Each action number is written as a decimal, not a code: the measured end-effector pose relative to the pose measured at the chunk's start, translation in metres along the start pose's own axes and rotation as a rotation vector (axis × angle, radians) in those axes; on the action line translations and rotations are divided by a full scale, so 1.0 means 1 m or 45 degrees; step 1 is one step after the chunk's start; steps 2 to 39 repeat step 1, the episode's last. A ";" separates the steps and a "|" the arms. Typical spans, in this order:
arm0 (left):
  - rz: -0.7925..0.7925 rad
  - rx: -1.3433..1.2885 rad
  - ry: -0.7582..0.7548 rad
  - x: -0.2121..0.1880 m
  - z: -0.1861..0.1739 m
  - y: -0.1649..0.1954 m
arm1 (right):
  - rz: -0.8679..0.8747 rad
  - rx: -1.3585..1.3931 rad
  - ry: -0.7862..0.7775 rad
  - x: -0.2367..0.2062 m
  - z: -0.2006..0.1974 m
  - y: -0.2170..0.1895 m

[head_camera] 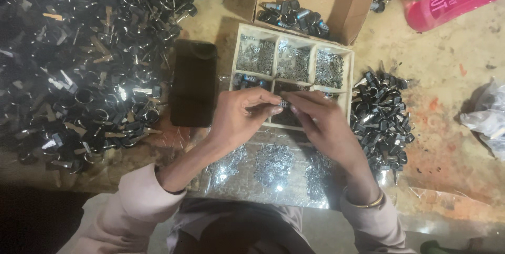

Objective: The person sits at a workbench assembling small components. They pick black housings from a pile, insert a small blue-and-white part into each one by hand, and place the finished assemblies into a compartmentalized box, repeating the cycle one piece at a time.

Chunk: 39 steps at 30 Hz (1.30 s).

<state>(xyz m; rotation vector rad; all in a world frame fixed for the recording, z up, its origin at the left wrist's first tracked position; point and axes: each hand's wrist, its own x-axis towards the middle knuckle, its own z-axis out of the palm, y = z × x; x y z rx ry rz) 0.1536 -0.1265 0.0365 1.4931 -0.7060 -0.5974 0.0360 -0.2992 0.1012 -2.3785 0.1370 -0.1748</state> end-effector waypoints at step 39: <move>-0.001 -0.003 -0.003 0.000 -0.028 -0.006 | -0.032 -0.045 -0.079 0.001 -0.002 0.000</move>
